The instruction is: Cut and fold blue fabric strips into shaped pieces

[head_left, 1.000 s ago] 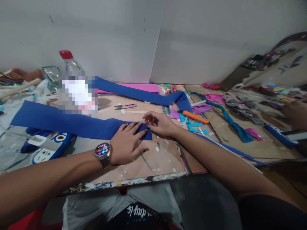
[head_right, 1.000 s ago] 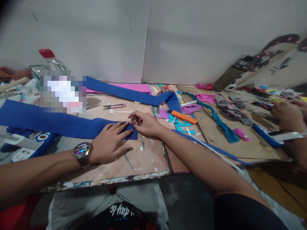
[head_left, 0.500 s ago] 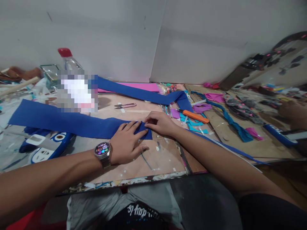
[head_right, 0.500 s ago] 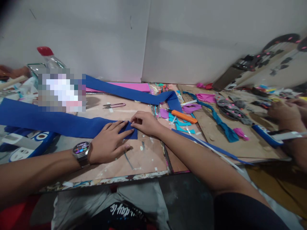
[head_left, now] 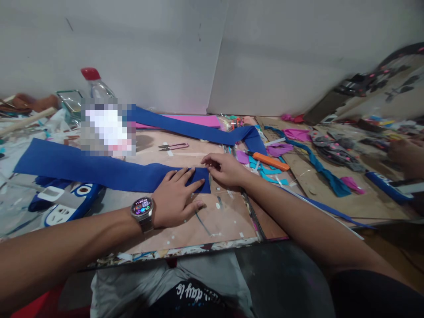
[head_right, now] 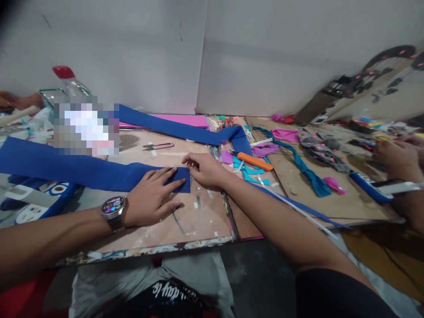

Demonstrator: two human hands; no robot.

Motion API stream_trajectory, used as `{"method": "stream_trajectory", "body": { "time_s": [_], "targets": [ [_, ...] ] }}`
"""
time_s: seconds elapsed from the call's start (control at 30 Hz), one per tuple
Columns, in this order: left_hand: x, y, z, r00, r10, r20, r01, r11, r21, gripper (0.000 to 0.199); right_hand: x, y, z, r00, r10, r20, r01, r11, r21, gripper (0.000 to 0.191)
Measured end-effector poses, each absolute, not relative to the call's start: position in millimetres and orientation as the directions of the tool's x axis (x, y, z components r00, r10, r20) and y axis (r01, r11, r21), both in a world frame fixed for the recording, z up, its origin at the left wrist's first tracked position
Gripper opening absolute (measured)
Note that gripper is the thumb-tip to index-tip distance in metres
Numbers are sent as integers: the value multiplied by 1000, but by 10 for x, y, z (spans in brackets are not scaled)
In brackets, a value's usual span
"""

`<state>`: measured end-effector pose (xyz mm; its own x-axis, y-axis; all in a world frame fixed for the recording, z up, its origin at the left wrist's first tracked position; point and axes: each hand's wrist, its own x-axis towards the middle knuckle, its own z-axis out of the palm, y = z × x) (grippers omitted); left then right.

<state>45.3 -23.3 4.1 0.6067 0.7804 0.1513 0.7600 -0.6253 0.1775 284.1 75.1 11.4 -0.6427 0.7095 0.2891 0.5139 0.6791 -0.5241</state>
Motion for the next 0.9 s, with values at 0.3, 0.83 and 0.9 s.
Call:
{"method": "stream_trajectory", "body": {
  "time_s": [0.3, 0.83, 0.9],
  "targets": [
    [447, -231, 43, 609, 779, 147, 755, -627, 191, 68, 2813, 754, 116, -652, 713, 259, 516, 667, -537, 7],
    [450, -228, 22, 609, 778, 154, 753, -628, 195, 68, 2776, 708, 50, -662, 681, 313, 421, 683, -597, 18],
    [447, -226, 20, 607, 779, 158, 753, -627, 199, 68, 2780, 714, 42, -657, 688, 308, 428, 676, -600, 21]
  ]
}}
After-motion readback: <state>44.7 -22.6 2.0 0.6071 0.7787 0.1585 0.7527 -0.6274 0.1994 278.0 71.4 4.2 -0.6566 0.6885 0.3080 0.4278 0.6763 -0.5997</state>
